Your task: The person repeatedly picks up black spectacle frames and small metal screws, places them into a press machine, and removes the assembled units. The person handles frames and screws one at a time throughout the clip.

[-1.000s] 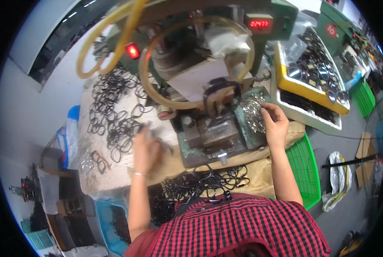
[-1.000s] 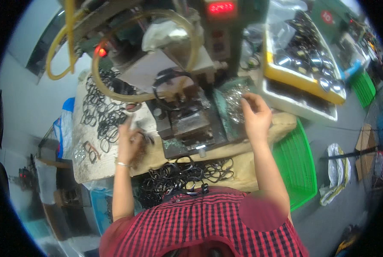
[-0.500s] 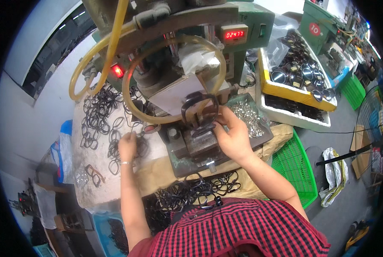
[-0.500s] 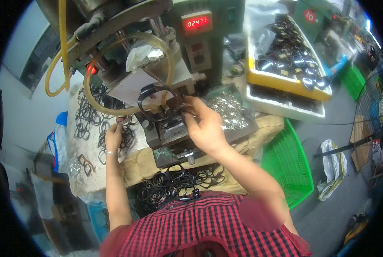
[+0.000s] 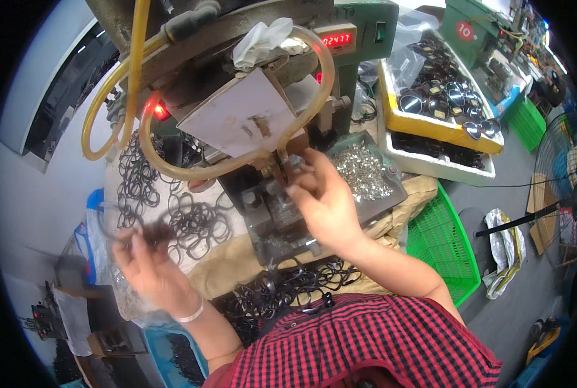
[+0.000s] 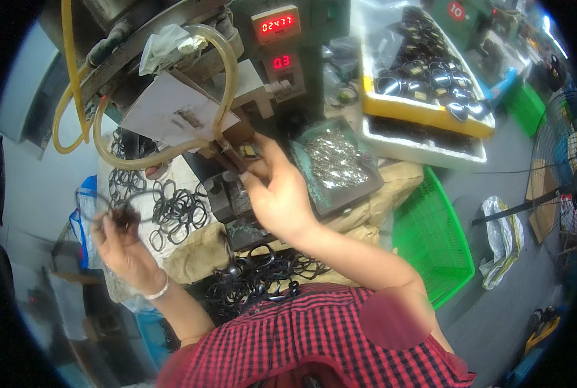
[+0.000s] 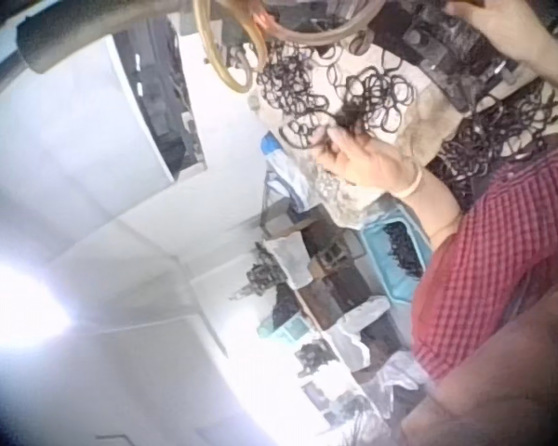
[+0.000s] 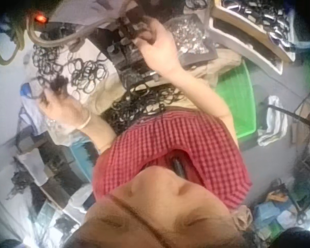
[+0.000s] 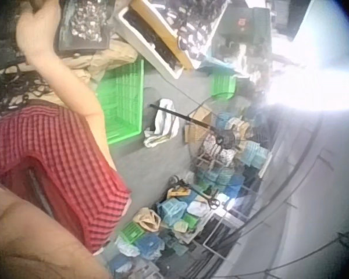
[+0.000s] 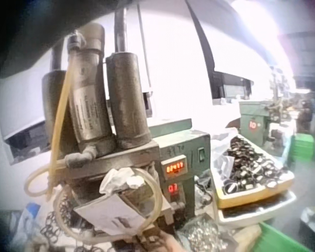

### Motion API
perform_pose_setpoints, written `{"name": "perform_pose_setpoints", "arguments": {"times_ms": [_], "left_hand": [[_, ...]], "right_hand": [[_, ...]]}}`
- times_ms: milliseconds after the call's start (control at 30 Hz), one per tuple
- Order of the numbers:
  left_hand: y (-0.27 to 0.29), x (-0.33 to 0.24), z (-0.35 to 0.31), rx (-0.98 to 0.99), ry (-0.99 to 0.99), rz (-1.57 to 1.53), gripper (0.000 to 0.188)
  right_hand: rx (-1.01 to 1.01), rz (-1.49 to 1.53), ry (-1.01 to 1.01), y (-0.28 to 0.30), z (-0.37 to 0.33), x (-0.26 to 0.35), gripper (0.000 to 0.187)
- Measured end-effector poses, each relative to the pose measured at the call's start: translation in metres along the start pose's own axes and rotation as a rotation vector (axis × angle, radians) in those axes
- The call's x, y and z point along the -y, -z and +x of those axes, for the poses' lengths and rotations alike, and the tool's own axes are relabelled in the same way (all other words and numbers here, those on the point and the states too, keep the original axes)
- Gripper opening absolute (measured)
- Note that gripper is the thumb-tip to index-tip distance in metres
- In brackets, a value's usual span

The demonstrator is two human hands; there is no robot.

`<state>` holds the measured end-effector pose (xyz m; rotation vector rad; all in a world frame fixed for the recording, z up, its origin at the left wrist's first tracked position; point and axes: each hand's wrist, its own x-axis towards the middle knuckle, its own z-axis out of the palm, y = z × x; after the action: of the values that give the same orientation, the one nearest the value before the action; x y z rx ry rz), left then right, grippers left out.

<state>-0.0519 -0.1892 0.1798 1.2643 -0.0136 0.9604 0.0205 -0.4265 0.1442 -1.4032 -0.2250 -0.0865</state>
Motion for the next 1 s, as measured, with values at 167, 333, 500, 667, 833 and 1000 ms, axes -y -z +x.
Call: {"name": "perform_pose_setpoints", "arguments": {"times_ms": [167, 333, 500, 667, 833, 1000], "left_hand": [[-0.051, -0.014, -0.04, 0.313, -0.01, 0.223, 0.024], [-0.089, 0.009, -0.041, 0.53, 0.024, 0.271, 0.018], [-0.1, 0.017, -0.036, 0.623, 0.071, 0.318, 0.013], [-0.104, 0.021, -0.032, 0.642, -0.003, 0.381, 0.014], [-0.11, 0.017, -0.037, 0.564, 0.004, 0.399, 0.014], [-0.071, 0.027, -0.064, 0.498, -0.089, 0.411, 0.017]], "right_hand": [[0.106, -0.372, 0.16, 0.014, -0.008, 0.001, 0.054], [-0.164, -1.205, 0.249, 0.099, 0.022, -0.068, 0.028], [-0.202, -1.163, 0.288, 0.128, 0.013, -0.089, 0.019], [-0.255, -1.129, 0.326, 0.126, 0.014, -0.092, 0.015], [0.164, -1.271, 0.523, 0.106, 0.038, -0.093, 0.027], [-0.204, -1.102, 0.531, 0.115, 0.041, -0.092, 0.017]]}}
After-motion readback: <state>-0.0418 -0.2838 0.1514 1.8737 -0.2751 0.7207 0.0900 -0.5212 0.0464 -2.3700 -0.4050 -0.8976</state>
